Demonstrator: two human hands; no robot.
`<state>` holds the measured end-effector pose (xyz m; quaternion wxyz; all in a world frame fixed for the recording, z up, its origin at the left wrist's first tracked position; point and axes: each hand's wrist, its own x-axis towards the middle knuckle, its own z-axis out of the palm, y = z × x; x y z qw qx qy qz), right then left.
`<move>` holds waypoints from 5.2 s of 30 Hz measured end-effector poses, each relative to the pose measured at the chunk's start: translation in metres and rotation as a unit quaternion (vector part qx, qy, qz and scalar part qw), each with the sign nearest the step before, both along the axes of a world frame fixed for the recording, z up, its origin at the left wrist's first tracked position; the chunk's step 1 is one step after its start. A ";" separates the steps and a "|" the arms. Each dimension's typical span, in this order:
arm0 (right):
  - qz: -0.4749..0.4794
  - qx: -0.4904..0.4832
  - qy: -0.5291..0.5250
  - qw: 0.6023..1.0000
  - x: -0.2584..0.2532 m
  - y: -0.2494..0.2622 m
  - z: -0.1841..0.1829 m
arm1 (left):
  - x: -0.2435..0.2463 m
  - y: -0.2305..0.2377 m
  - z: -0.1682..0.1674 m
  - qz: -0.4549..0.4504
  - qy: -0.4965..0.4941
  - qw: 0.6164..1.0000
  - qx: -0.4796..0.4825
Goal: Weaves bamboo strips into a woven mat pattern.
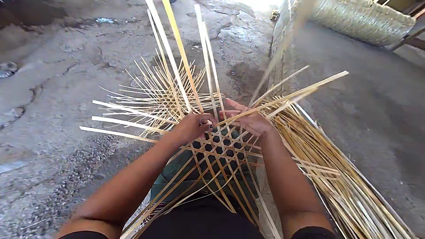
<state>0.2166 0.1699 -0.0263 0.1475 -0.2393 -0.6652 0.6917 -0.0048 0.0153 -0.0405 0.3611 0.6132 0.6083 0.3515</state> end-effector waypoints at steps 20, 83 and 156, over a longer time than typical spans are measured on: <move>-0.085 0.066 -0.084 0.991 -0.031 -0.032 -0.010 | 0.000 -0.005 -0.009 0.010 0.024 1.000 -0.010; -0.227 0.486 -0.154 0.830 0.012 -0.078 -0.119 | 0.026 -0.017 -0.122 0.145 0.290 0.931 0.165; -0.087 0.445 -0.275 0.848 0.009 -0.114 -0.107 | -0.062 0.163 -0.006 -0.055 -0.386 0.920 -0.045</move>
